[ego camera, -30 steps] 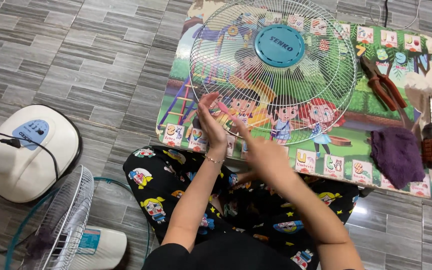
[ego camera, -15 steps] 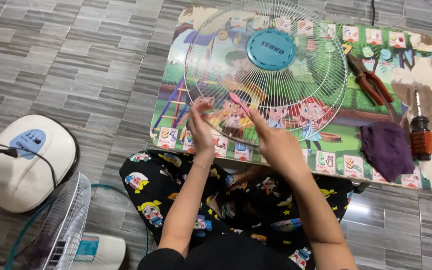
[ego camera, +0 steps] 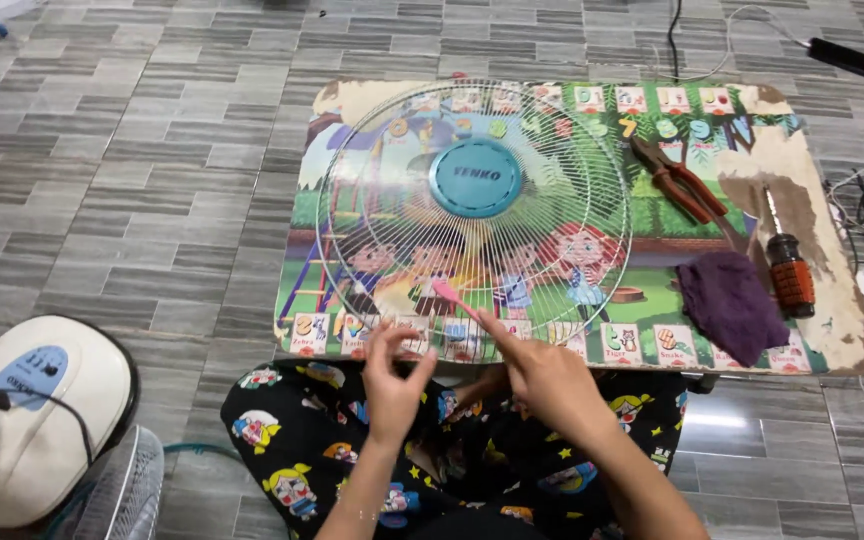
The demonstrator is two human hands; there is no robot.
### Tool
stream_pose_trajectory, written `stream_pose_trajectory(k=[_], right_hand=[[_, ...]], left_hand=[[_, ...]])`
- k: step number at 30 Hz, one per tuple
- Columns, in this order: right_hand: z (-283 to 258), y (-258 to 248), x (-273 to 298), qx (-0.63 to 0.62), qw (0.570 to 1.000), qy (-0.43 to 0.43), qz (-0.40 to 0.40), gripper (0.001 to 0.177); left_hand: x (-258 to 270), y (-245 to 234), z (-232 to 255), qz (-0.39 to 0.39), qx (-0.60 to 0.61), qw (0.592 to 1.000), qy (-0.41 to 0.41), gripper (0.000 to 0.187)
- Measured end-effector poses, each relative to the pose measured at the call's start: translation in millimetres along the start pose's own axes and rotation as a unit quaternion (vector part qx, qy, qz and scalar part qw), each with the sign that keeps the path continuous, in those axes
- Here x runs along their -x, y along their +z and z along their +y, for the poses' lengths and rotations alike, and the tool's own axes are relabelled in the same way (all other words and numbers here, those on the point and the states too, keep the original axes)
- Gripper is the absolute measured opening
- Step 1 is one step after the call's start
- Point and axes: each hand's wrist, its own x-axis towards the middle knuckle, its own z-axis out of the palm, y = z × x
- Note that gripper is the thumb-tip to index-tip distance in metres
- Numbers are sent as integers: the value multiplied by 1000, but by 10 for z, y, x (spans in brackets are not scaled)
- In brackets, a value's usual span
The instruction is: Repairing a fan grill by using a small tool to adjust or clean the wire mesh
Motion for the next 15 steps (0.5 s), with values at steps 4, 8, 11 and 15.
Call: stream_pose_trajectory(k=[4, 8, 11, 15], right_hand=[[-166, 263, 195, 127, 992, 0, 0, 85], [-181, 336, 336, 81, 997, 1, -15, 81], [-186, 174, 292, 13, 1000, 23, -1, 72], [-131, 101, 97, -45, 998, 38, -7, 75]], left_hand=[[168, 17, 301, -16, -78, 996, 42, 41], [96, 10, 267, 28, -225, 956, 184, 45], [-21, -85, 10, 52, -339, 908, 243, 66], [-312, -277, 24, -4, -404, 871, 278, 107]])
